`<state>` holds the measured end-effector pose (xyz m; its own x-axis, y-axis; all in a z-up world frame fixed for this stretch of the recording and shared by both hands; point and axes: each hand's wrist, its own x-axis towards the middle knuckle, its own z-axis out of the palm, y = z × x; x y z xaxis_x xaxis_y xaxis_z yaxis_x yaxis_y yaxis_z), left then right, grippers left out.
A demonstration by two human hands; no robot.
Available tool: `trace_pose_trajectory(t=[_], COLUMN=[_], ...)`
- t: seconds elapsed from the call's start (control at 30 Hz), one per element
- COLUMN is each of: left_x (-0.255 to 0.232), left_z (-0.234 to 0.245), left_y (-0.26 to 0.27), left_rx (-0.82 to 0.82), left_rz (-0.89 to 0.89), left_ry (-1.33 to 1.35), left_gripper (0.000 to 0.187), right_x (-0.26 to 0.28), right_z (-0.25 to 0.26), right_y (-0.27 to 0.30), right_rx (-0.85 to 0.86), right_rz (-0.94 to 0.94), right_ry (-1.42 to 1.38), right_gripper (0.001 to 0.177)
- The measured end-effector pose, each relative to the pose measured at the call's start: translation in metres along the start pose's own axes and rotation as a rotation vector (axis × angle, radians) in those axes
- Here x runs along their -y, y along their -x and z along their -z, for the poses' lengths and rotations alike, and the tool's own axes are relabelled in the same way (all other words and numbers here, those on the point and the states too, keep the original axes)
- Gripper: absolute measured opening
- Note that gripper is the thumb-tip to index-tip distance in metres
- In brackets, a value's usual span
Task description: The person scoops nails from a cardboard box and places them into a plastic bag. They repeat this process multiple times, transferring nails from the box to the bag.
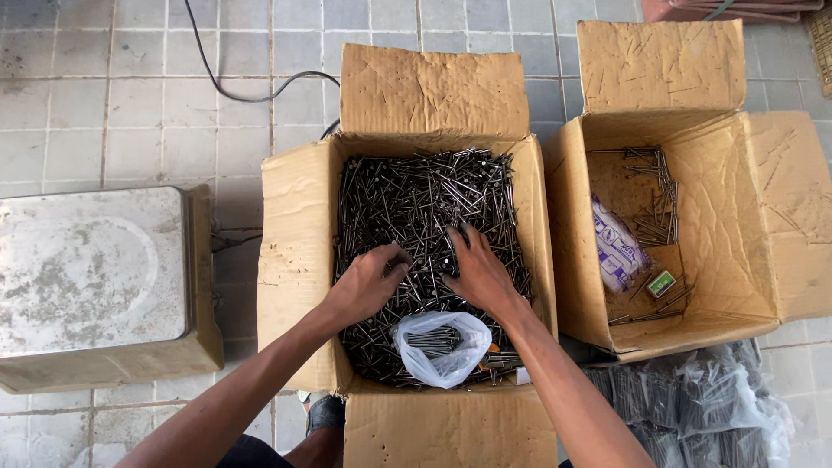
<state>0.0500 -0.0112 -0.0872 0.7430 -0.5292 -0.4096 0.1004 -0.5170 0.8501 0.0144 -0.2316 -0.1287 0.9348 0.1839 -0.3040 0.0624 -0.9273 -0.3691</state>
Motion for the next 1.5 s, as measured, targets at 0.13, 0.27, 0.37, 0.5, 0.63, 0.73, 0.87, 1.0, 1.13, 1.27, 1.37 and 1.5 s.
trace_pose_trajectory(t=[0.13,0.27,0.37,0.5,0.63,0.73,0.87,1.0,1.13,1.27,1.37,1.5], left_x=[-0.002,0.007,0.002,0.003,0.015,0.019,0.023,0.026,0.023,0.031,0.032,0.025], left_z=[0.000,-0.008,-0.014,-0.021,-0.027,-0.028,-0.029,-0.029,-0.027,-0.032,-0.033,-0.029], left_y=[-0.001,-0.005,0.000,-0.004,-0.010,-0.012,-0.013,-0.013,-0.015,-0.018,-0.018,-0.014], left_rx=[-0.022,-0.075,-0.101,-0.101,-0.119,-0.148,-0.108,-0.109,-0.101,-0.118,-0.110,-0.103], left_rz=[0.011,-0.087,-0.172,-0.188,-0.179,-0.197,-0.163,-0.130,-0.161,-0.121,-0.125,-0.137], left_ry=[0.012,-0.101,-0.170,-0.154,-0.145,-0.147,-0.133,-0.118,-0.109,-0.111,-0.108,-0.108], left_gripper=[0.027,0.026,0.026,0.027,0.025,0.023,0.025,0.025,0.027,0.023,0.023,0.024], right_x=[-0.007,-0.018,-0.021,-0.020,-0.016,-0.019,-0.018,-0.023,-0.017,-0.018,-0.013,-0.015], right_z=[-0.006,-0.023,-0.033,-0.040,-0.042,-0.043,-0.046,-0.040,-0.031,-0.046,-0.041,-0.042], right_y=[0.002,0.003,-0.004,-0.017,-0.019,-0.019,-0.023,-0.028,-0.032,-0.034,-0.028,-0.032], right_rx=[-0.035,-0.187,-0.231,-0.239,-0.286,-0.297,-0.305,-0.124,-0.023,-0.055,-0.079,-0.054], right_rz=[0.033,0.118,0.126,0.096,0.080,0.080,0.061,0.015,-0.036,-0.082,-0.064,-0.055], right_ry=[0.031,0.190,0.278,0.397,0.397,0.389,0.434,0.280,0.232,0.208,0.226,0.218], right_gripper=[0.085,0.078,0.080,0.084,0.079,0.073,0.070,0.065,0.070,0.072,0.065,0.061])
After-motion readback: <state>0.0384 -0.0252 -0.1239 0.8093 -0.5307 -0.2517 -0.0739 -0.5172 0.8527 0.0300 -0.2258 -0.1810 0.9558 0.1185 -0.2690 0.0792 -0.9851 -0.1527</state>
